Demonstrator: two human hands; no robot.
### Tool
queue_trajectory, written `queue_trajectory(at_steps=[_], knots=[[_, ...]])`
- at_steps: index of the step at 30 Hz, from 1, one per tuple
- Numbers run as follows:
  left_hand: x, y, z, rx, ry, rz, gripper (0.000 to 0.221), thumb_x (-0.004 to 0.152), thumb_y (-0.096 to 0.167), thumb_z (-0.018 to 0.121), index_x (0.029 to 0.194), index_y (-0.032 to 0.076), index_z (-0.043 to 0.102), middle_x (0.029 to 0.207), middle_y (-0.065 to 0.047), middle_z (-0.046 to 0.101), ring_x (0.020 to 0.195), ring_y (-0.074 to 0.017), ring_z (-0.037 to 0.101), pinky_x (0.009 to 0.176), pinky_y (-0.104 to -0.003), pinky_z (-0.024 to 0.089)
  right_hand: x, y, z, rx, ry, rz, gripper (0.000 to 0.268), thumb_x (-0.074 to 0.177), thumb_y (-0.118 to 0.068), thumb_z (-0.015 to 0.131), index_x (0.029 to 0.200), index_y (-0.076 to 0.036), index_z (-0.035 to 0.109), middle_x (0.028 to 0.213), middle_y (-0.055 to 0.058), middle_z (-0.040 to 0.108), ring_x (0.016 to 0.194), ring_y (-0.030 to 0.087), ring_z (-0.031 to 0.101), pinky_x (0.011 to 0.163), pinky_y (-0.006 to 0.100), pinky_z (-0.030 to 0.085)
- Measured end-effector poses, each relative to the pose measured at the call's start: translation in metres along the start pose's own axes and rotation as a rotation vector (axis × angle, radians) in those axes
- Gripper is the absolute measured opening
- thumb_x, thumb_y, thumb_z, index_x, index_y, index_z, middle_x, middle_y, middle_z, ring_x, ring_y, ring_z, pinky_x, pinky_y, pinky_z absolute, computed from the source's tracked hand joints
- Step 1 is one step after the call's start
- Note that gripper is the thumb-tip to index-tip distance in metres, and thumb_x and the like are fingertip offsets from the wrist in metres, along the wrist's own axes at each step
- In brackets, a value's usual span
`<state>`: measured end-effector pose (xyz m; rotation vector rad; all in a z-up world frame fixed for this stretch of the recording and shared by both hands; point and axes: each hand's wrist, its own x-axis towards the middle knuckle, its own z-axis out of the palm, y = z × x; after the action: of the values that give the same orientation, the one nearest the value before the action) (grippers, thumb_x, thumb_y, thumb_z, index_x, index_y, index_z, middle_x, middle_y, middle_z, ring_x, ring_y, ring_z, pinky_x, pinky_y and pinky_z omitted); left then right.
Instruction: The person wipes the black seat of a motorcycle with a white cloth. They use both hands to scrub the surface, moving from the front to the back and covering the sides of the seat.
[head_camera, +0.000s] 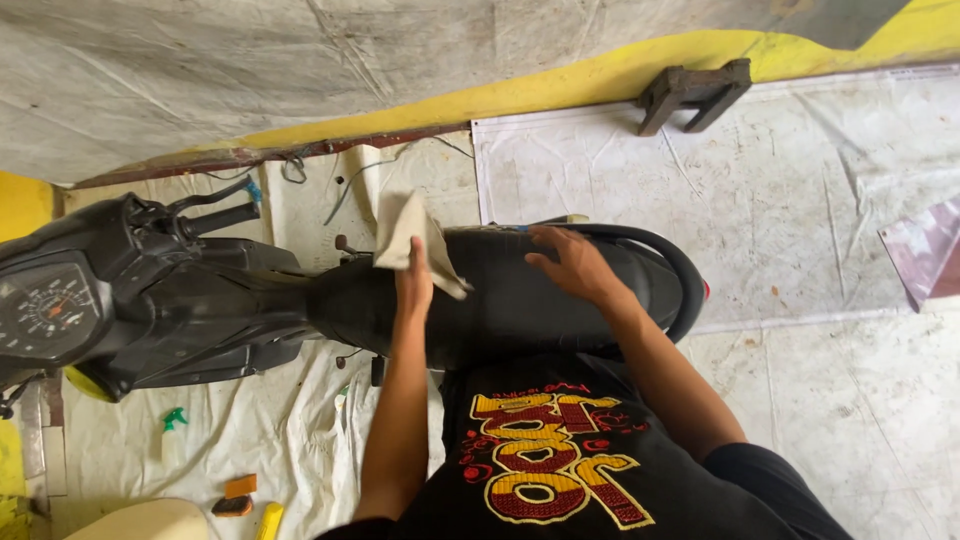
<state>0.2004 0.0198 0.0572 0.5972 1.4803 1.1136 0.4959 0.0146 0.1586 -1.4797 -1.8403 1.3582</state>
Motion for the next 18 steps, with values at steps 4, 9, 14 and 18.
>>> queue_trajectory(at_steps=[4,9,14,18], knots=[[0.008,0.003,0.018,1.132,-0.097,0.169,0.064,0.106,0.049,0.039,0.157,0.011,0.031,0.161,-0.025,0.031,0.150,-0.0423,0.028,0.116,-0.071,0.007,-0.014,0.040,0.014,-0.496,0.175,-0.137,0.059,0.089,-0.039,0.074,0.139,-0.009,0.059,0.137,0.020,0.062,0.130,0.041,0.053,0.109,0.053,0.041],[-0.036,-0.018,0.083,1.248,-0.262,0.612,0.069,0.103,0.044,0.055,0.161,0.016,0.030,0.162,-0.026,0.023,0.152,-0.0518,0.018,0.123,-0.068,0.003,-0.008,0.059,0.007,-0.485,0.374,-0.031,0.040,0.097,-0.039,0.069,0.125,-0.011,0.070,0.129,0.013,0.071,0.124,0.032,0.062,0.108,0.046,0.047],[-0.088,-0.002,0.080,1.344,-0.628,0.936,0.077,0.087,0.002,0.064,0.158,0.018,0.038,0.172,-0.010,0.021,0.160,-0.0385,0.018,0.129,-0.063,0.007,-0.013,0.077,-0.004,-0.378,0.346,0.149,0.030,0.101,-0.033,0.063,0.117,-0.011,0.075,0.119,0.012,0.074,0.115,0.032,0.067,0.102,0.043,0.052],[-0.059,0.019,0.031,1.145,-0.561,0.820,0.081,0.086,-0.020,0.053,0.144,0.036,0.052,0.172,0.003,0.030,0.158,-0.0235,0.028,0.125,-0.045,0.029,-0.032,0.069,-0.004,-0.485,0.399,-0.020,0.029,0.101,-0.026,0.062,0.120,-0.007,0.072,0.122,0.013,0.073,0.119,0.032,0.064,0.105,0.046,0.047]])
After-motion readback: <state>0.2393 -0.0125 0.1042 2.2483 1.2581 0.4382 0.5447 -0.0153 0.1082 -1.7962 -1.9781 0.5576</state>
